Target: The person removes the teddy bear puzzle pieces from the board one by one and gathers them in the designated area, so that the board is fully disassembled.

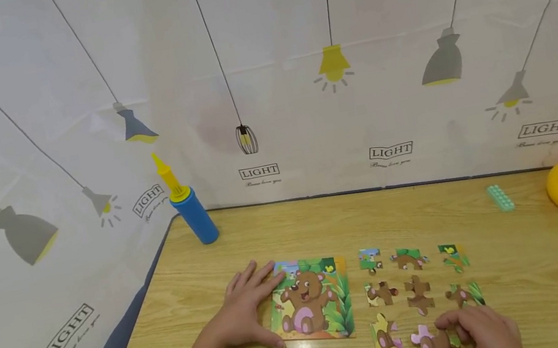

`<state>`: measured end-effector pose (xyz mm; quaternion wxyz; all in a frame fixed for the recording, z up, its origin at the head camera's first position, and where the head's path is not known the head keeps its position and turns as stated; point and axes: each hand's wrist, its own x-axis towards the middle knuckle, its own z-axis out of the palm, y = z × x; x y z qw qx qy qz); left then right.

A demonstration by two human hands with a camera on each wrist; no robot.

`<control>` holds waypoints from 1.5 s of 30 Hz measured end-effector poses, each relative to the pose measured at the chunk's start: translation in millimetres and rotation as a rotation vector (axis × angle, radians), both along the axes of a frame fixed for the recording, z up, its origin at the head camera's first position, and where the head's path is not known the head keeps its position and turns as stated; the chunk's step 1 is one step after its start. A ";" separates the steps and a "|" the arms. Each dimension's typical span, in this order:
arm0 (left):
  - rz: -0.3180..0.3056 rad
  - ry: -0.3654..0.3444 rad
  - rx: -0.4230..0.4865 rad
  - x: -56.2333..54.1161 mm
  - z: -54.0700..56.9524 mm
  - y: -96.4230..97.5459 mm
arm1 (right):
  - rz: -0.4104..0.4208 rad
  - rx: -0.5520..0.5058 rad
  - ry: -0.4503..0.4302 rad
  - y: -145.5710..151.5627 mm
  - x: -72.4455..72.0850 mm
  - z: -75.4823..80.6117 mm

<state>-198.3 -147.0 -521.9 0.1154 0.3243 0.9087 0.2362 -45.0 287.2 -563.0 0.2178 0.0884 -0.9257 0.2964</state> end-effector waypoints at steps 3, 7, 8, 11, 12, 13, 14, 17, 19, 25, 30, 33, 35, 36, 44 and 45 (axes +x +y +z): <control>0.004 -0.007 -0.003 0.2 1.0 -0.1 | 0.010 -0.015 -0.023 -0.5 -0.6 1.8; 0.004 -0.010 -0.016 -0.4 0.1 0.7 | 0.011 -0.023 -0.048 0.4 -0.6 3.6; 0.003 -0.011 -0.016 -0.7 -0.1 1.1 | 0.012 -0.024 -0.050 0.9 -0.7 4.0; 0.003 -0.017 -0.009 -0.8 0.4 2.2 | 0.018 -0.018 -0.062 2.8 -1.4 5.5; 0.004 -0.019 -0.007 -0.8 0.8 2.4 | 0.020 -0.016 -0.066 3.4 -1.8 6.0; 0.004 -0.020 -0.005 -0.8 0.8 2.6 | 0.022 -0.010 -0.066 3.6 -2.2 6.6; 0.005 -0.019 -0.004 -1.1 0.4 2.8 | 0.024 -0.008 -0.065 3.4 -2.5 7.2; 0.005 -0.015 -0.005 -1.4 0.1 2.9 | 0.021 0.021 -0.052 1.5 -3.6 9.1; 0.005 -0.011 -0.006 -1.6 -0.2 2.8 | 0.017 0.065 -0.017 -1.3 -5.3 10.9; 0.004 -0.014 0.003 -2.8 -0.6 1.7 | 0.122 0.199 0.283 -14.9 -23.9 14.0; 0.010 -0.010 -0.006 -3.4 -2.4 0.6 | 0.123 0.219 0.314 -38.9 -30.3 16.0; 0.013 -0.007 -0.010 -3.4 -2.7 0.0 | 0.119 0.230 0.258 -53.1 -32.4 18.5; 0.012 -0.006 -0.009 -3.2 -2.4 -0.2 | 0.126 0.235 0.231 -62.4 -35.6 19.6; 0.011 -0.007 -0.007 -3.1 -2.0 -0.3 | 0.134 0.237 0.223 -67.1 -37.4 19.8; 0.001 -0.012 0.014 -0.8 -0.1 0.0 | 0.149 0.290 0.077 -106.0 -45.7 25.1; 0.001 -0.011 0.013 -0.6 -0.2 0.1 | 0.153 0.302 0.056 -109.5 -46.3 26.5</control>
